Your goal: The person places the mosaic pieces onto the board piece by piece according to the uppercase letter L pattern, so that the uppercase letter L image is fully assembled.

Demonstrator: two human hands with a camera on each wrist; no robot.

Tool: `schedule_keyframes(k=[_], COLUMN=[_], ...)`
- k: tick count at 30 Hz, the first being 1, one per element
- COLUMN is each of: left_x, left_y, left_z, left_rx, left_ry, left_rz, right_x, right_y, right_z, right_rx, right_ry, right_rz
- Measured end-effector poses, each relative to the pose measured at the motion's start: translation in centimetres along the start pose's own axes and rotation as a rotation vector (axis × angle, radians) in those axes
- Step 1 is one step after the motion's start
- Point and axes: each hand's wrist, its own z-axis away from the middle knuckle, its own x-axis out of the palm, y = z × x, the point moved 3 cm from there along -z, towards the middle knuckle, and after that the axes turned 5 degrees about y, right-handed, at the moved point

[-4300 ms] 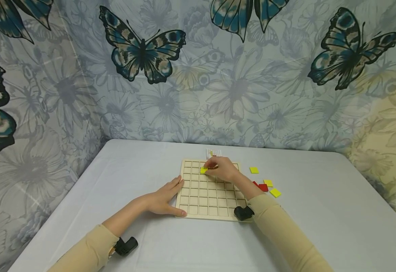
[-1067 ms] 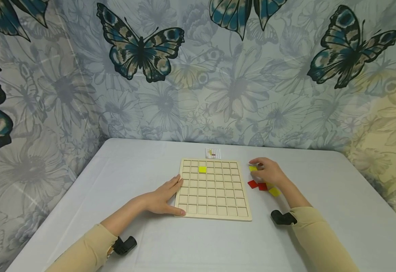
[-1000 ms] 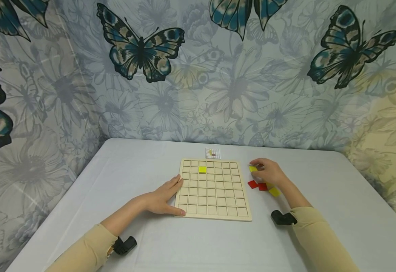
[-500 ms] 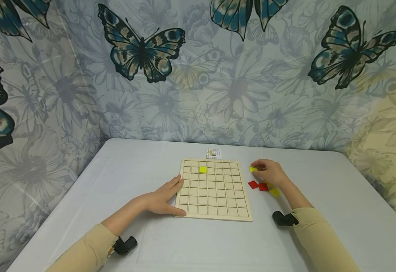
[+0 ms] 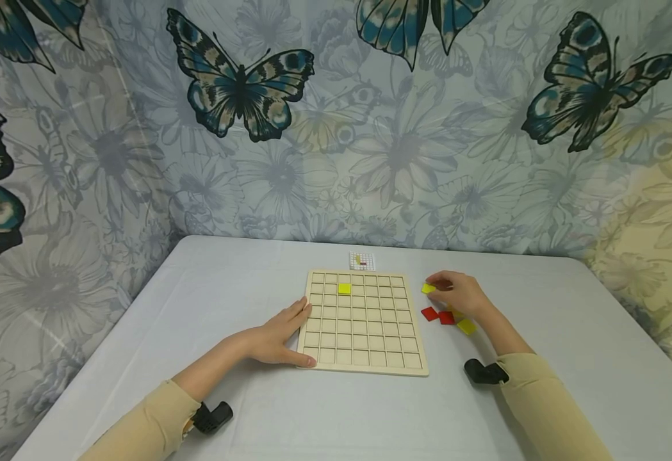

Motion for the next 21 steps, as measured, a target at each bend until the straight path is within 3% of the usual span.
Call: schedule_keyframes(k=[21], left_x=[-0.07], left_y=[-0.07], left_z=[0.02], left_rx=[0.011], left_ry=[0.006], left_rz=[-0.008], right_x=[-0.04], right_y=[0.20], right_z=[0.14], right_rx=[-0.006], right_ry=[0.040], right_rz=[-0.006])
